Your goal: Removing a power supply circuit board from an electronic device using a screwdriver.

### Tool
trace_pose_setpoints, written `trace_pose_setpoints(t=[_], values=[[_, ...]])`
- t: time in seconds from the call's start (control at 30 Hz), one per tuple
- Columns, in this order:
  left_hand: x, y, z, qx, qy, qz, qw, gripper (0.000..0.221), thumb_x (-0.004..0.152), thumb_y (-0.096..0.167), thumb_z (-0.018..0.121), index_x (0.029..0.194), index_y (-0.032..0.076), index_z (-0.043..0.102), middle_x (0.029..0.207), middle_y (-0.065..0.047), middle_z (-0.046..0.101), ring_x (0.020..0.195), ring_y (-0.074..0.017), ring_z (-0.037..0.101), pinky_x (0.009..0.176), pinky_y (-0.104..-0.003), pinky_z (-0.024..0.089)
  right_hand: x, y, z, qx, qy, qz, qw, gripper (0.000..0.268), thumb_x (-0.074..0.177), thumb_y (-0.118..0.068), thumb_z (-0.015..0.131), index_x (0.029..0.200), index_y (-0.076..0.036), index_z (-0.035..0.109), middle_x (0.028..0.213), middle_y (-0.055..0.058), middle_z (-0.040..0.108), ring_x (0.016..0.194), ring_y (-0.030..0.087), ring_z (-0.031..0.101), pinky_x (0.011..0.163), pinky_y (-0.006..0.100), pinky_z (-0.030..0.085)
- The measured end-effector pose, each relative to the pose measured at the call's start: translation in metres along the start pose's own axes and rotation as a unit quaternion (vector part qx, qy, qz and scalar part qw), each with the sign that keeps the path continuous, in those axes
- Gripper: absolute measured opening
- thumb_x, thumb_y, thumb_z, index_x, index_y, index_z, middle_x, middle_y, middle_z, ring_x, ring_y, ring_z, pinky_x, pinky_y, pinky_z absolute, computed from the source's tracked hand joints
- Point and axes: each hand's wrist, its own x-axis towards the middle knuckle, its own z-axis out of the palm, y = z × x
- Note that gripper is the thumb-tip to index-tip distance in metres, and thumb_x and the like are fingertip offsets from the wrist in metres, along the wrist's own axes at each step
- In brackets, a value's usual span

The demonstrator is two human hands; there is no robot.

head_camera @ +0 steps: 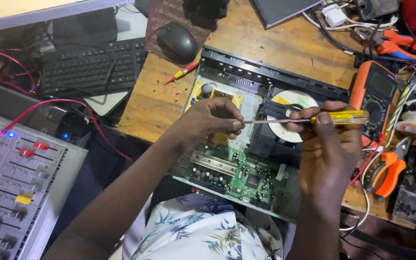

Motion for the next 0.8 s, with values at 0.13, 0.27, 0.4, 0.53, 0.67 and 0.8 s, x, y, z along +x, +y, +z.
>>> trace_pose_setpoints(t=[0.13,0.27,0.4,0.53,0.67,0.8], values=[[0.002,-0.002,-0.001,0.003,-0.007,0.018,1.000,0.011,0.091,0.005,0.083,0.096,0.006,0.073,0.089,-0.011,0.078,0.077,-0.0195,0.074,0.077,-0.033,0.063,0.003,-0.001,0.004,-0.022,-0.004,-0.017,1.000,0.017,0.113,-0.015,0.064,0.127,-0.011,0.056,0.109,0.013,0.069,0.104,0.028,0.075,0.089,0.035,0.069],[0.015,-0.002,-0.005,0.006,-0.018,0.071,0.997,0.012,0.089,-0.004,0.082,0.090,0.002,0.072,0.089,-0.014,0.077,0.080,-0.0230,0.075,0.075,-0.034,0.067,0.012,-0.013,0.015,-0.086,-0.005,-0.018,0.996,0.022,0.112,-0.011,0.066,0.128,-0.010,0.051,0.111,0.013,0.071,0.101,0.025,0.077,0.090,0.034,0.071],[0.042,0.000,-0.009,0.267,0.006,0.263,0.927,0.013,0.096,0.002,0.079,0.102,0.012,0.073,0.103,-0.005,0.080,0.096,-0.0162,0.080,0.086,-0.026,0.071,0.029,-0.033,0.046,-0.226,-0.038,-0.055,0.972,0.022,0.111,-0.006,0.068,0.120,-0.013,0.050,0.105,0.008,0.071,0.096,0.017,0.076,0.097,0.031,0.069],[0.085,-0.010,-0.023,0.469,0.007,0.447,0.762,0.019,0.092,0.003,0.080,0.108,0.014,0.078,0.100,0.001,0.081,0.090,-0.0232,0.072,0.088,-0.044,0.048,0.056,-0.015,0.055,-0.293,-0.078,-0.096,0.948,0.024,0.102,-0.009,0.077,0.118,-0.015,0.059,0.104,0.002,0.072,0.092,0.013,0.074,0.086,0.027,0.065],[0.092,-0.016,-0.025,0.494,0.007,0.395,0.775,0.012,0.086,-0.001,0.062,0.080,0.008,0.056,0.069,-0.007,0.062,0.064,-0.0261,0.055,0.060,-0.041,0.033,0.061,-0.012,0.063,-0.436,-0.172,-0.072,0.880,0.015,0.111,-0.027,0.066,0.119,-0.019,0.056,0.098,-0.001,0.070,0.079,0.013,0.060,0.069,0.031,0.045],[0.085,-0.014,-0.024,0.483,0.016,0.351,0.802,0.011,0.085,0.002,0.061,0.086,0.012,0.065,0.077,-0.004,0.071,0.072,-0.0234,0.066,0.065,-0.039,0.042,0.062,-0.014,0.066,-0.427,-0.222,-0.077,0.873,0.012,0.113,-0.015,0.066,0.122,-0.017,0.057,0.092,0.000,0.063,0.072,0.012,0.051,0.065,0.029,0.040]])
